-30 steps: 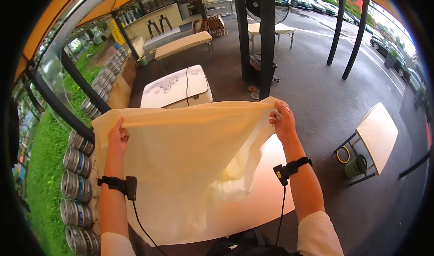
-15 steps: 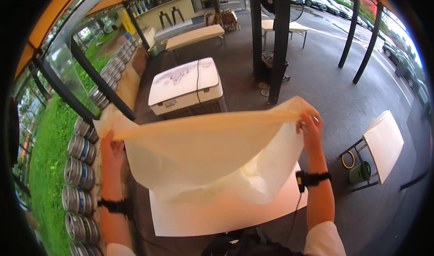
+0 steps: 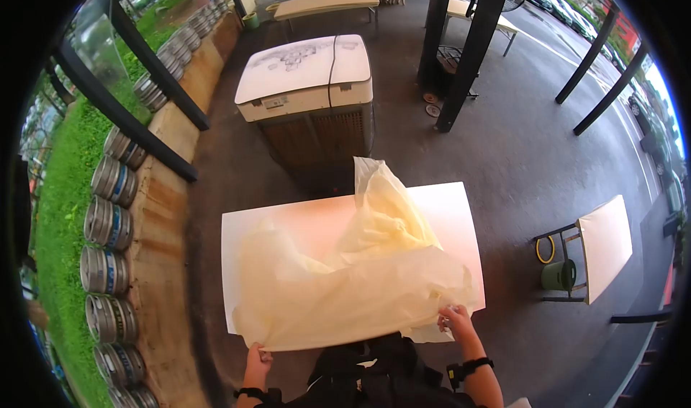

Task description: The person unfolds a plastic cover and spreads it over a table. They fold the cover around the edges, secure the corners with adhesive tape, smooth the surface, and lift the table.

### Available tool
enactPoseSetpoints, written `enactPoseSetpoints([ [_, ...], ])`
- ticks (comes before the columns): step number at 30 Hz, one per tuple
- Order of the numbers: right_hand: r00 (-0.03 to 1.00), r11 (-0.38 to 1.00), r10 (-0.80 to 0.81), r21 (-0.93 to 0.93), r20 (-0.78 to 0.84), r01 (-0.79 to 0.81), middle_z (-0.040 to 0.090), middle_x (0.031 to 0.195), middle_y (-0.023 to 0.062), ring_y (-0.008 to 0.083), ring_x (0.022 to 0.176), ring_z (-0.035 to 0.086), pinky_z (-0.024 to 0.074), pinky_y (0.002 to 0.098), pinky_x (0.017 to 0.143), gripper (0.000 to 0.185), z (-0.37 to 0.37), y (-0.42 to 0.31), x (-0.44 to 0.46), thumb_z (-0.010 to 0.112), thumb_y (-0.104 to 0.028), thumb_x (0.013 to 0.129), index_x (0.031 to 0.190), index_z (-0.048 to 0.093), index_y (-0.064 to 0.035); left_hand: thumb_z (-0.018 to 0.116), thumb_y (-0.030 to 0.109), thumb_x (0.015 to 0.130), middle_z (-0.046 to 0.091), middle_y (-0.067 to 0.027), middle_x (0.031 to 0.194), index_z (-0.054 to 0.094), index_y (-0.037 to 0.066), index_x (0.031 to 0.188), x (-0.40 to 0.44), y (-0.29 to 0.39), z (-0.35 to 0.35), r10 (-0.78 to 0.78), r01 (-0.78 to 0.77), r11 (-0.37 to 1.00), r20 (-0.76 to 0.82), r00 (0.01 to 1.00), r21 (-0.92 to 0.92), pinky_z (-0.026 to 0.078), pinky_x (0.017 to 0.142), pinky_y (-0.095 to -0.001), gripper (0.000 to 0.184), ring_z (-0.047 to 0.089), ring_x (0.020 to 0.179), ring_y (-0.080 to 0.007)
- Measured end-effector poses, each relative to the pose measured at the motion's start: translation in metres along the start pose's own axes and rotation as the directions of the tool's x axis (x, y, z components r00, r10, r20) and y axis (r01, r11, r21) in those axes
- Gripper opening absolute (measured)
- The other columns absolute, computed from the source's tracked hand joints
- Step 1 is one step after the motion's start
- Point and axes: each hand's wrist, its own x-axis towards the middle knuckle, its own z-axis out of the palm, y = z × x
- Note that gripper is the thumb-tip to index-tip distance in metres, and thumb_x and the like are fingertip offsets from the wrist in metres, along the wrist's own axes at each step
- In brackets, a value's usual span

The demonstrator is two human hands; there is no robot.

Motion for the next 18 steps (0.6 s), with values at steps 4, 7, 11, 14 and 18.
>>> enactPoseSetpoints([
  [4, 0.969, 0.929, 0.207, 0.339, -0.135, -0.152, 0.056, 0.072, 0.0016, 0.0171, 0.060, 0.057, 0.0441, 0.0300, 0.050, 0.015, -0.005, 0.029, 0.037, 0.068, -0.019, 0.087, 0.092, 0.056, -0.0096, 0.055, 0.013, 0.080, 0.029, 0.0037, 0.049, 0.039, 0.017, 0.066, 0.010, 0.014, 0.028, -0.056, 0.055, 0.986, -0.001, 0.998, -0.161, 0.028, 0.043, -0.0292, 0.021, 0.027, 0.037, -0.0113],
  [7, 0.949, 0.807, 0.301, 0.556, -0.092, -0.202, 0.055, 0.070, -0.0021, 0.0169, 0.062, 0.057, 0.0431, 0.0293, 0.050, 0.014, -0.031, 0.072, 0.062, 0.067, -0.022, 0.088, 0.094, 0.058, -0.0142, 0.053, 0.013, 0.081, 0.031, 0.0042, 0.049, 0.042, 0.018, 0.066, 0.005, 0.022, 0.037, -0.063, 0.068, 0.981, 0.036, 0.997, -0.181, 0.028, 0.041, -0.0271, 0.019, 0.028, 0.036, -0.0112],
  [11, 0.943, 0.695, 0.315, 0.703, -0.109, -0.151, 0.054, 0.075, 0.0010, 0.0171, 0.064, 0.056, 0.0423, 0.0284, 0.051, 0.018, -0.041, 0.115, 0.054, 0.067, -0.023, 0.088, 0.098, 0.056, -0.0145, 0.052, 0.014, 0.083, 0.038, 0.0051, 0.051, 0.049, 0.017, 0.068, -0.015, 0.035, 0.017, -0.047, 0.078, 0.955, 0.116, 0.992, -0.286, 0.027, 0.038, -0.0228, 0.016, 0.031, 0.037, -0.0085],
  [14, 0.940, 0.679, 0.300, 0.728, -0.160, -0.093, 0.055, 0.077, 0.0019, 0.0160, 0.064, 0.056, 0.0413, 0.0273, 0.051, 0.026, -0.050, 0.129, 0.048, 0.069, -0.028, 0.087, 0.102, 0.053, -0.0128, 0.052, 0.018, 0.086, 0.045, 0.0061, 0.054, 0.051, 0.016, 0.069, -0.037, 0.049, 0.004, -0.047, 0.045, 0.972, -0.001, 0.999, -0.229, 0.029, 0.037, -0.0211, 0.017, 0.033, 0.037, -0.0069],
  [18, 0.882, 0.512, 0.462, 0.840, -0.096, -0.177, 0.051, 0.073, 0.0019, 0.0157, 0.064, 0.056, 0.0405, 0.0239, 0.046, 0.034, -0.072, 0.153, 0.048, 0.069, -0.035, 0.089, 0.105, 0.051, -0.0101, 0.048, 0.018, 0.089, 0.055, 0.0014, 0.064, 0.059, 0.009, 0.088, -0.052, 0.067, -0.025, -0.004, -0.017, 0.974, -0.093, 0.996, -0.227, 0.031, 0.039, -0.0226, 0.015, 0.041, 0.043, -0.0100],
])
